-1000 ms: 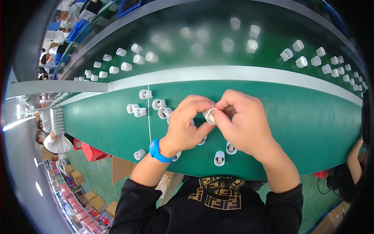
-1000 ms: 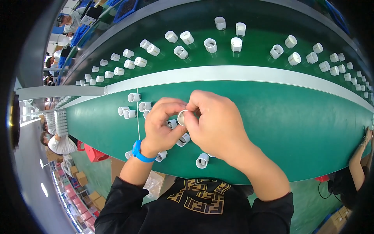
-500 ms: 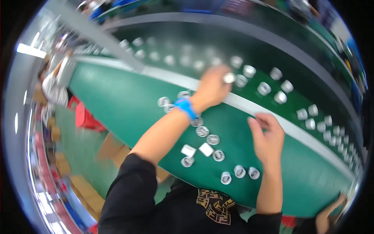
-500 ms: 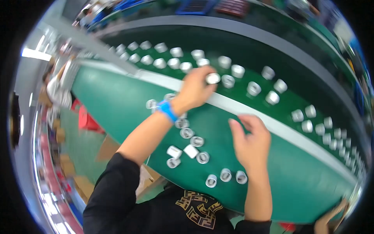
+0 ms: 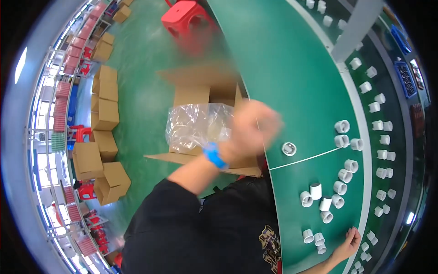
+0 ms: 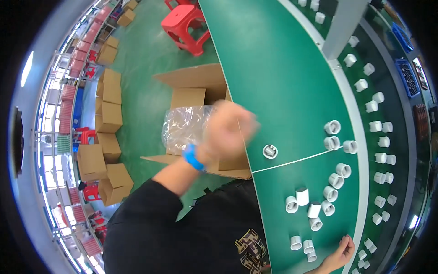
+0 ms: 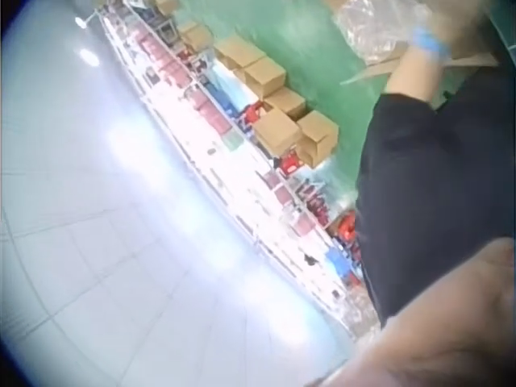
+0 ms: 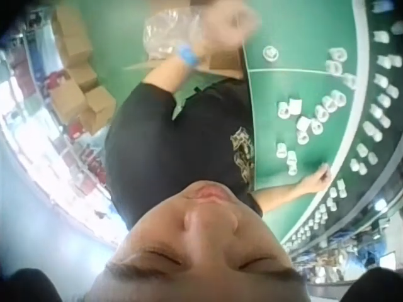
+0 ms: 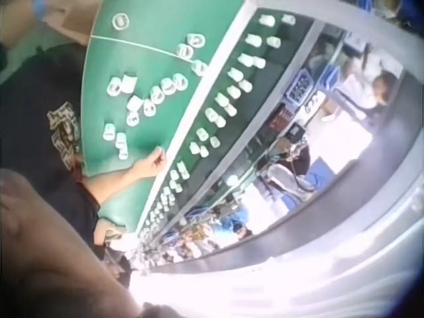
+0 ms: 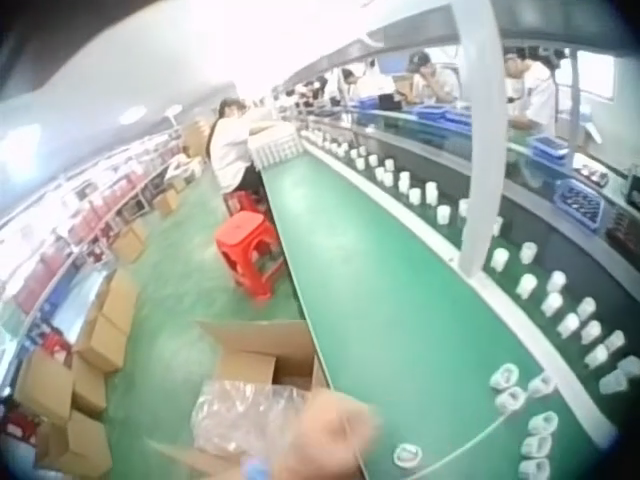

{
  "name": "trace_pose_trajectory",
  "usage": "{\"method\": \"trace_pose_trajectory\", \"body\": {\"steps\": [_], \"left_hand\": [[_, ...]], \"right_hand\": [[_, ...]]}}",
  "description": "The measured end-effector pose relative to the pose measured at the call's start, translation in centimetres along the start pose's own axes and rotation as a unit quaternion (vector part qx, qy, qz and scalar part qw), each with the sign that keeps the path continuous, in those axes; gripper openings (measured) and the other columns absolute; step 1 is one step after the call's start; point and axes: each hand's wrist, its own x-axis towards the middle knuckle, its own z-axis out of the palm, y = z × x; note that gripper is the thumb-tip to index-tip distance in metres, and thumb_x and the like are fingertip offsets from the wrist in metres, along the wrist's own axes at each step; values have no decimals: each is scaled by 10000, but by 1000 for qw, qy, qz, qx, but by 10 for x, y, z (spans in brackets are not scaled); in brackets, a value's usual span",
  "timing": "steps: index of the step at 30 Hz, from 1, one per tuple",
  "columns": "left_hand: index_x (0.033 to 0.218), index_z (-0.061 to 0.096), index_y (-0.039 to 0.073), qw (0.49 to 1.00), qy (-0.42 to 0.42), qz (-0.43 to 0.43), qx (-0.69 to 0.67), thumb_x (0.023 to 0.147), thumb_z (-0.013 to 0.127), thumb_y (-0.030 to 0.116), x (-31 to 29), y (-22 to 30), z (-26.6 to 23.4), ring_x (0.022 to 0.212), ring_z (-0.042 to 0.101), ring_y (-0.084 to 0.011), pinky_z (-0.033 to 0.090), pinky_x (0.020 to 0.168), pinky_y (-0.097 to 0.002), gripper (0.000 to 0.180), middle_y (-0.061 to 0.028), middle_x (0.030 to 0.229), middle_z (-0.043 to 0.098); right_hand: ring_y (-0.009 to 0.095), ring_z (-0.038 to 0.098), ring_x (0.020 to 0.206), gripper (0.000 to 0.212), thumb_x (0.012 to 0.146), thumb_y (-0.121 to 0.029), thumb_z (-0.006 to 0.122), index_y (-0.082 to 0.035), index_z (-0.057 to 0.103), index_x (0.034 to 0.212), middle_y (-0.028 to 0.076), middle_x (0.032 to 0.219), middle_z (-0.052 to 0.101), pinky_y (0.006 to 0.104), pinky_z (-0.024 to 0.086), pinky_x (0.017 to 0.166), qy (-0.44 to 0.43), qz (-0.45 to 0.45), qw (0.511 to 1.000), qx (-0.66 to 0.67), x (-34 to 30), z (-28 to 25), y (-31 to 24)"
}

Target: The person assembles small white plastic components by manually inserting small white inserts into white plastic housings.

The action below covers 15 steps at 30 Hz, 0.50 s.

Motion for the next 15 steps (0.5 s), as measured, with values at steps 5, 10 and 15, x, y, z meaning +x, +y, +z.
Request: {"method": "trace_pose_trajectory", "body": {"steps": [5,10,15], "left_hand": [[1170,682,36,949,19,-195,246,894,760,215,-128,-185,-115,1072,644,-349,502,959,-469,338,-171,1126,691],[1415,579,43,666,-610,-223,366,979,590,361,-265,-261,-67,1455,443,-408,395,1143,-503,540,-258,1501,533],[1185,687,50,591,-621,-344,384,981,501,201,-287,-344,-83,1039,733,-395,574,884,-515,315,-220,1103,756]], "right_hand": [[141,641,917,281,1029,-248,681,27,694,1085,63,1003,699,280,510,831,-17,-15,997,-73,12,3,18],[166,604,829,337,1016,-316,699,19,714,1049,71,937,708,325,504,780,45,-50,973,-220,9,13,12],[168,604,823,367,1011,-352,703,14,723,1004,76,924,706,328,507,777,57,-58,960,-267,12,19,16]]}}
